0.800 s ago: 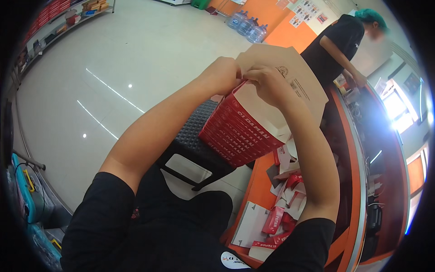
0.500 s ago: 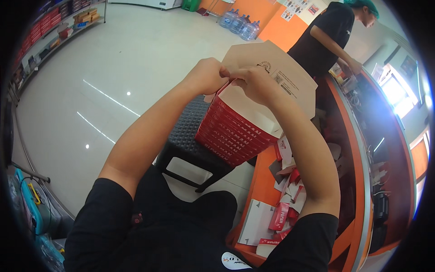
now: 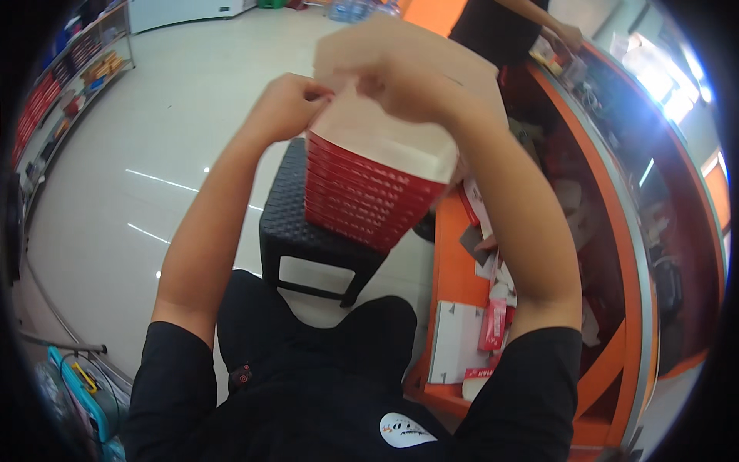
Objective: The person assembles small cardboard boxes by picking flat ones from a pile and folding them one by one into shape on a stack.
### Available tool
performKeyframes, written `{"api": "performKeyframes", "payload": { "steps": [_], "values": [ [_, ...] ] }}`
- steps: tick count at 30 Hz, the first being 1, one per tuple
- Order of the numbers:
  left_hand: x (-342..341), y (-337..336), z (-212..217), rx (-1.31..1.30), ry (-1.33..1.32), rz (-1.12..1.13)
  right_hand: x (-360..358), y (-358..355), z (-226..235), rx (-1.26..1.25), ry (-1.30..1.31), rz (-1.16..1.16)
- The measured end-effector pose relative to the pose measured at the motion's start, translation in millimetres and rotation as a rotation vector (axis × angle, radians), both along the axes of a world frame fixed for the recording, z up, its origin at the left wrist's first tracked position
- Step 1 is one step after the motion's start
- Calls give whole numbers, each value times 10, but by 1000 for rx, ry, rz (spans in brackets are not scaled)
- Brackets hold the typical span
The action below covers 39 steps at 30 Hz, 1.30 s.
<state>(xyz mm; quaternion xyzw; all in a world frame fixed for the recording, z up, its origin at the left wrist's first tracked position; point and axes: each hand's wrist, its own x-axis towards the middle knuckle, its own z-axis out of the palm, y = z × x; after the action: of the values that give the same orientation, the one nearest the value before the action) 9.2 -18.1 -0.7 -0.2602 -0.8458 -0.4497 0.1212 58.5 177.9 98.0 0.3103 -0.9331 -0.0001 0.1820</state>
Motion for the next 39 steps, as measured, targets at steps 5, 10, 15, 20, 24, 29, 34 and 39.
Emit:
{"api": "performKeyframes", "payload": {
  "steps": [5,10,15,20,24,29,34,39],
  "values": [
    [125,32,17,325,-169,-18,618,459,212,-627,67,74],
    [162,-176,-598,568,-238,127,1362,923,-730,-1279,381,8],
    [257,-184,-1574,109,8,283,1766,1271,-2578,-1698,280,-607],
    [378,230,-2101,-313,280,273,2474,2023,-5049,-1347,79,-1232],
    [382,-113,-2078,-369,209,226,2746,1835,-4873,-1288,-89,-1647],
    [477,-52,-2051,-336,218,206,3149,2557,-4533,-1399,792,-1539],
    [498,46,-2010,-254,164,196,3433,3642,-3930,-1035,1350,-1839],
    [384,-126,-2076,-285,93,284,3584,4601,-3638,-856,982,-2148]
  ]
}}
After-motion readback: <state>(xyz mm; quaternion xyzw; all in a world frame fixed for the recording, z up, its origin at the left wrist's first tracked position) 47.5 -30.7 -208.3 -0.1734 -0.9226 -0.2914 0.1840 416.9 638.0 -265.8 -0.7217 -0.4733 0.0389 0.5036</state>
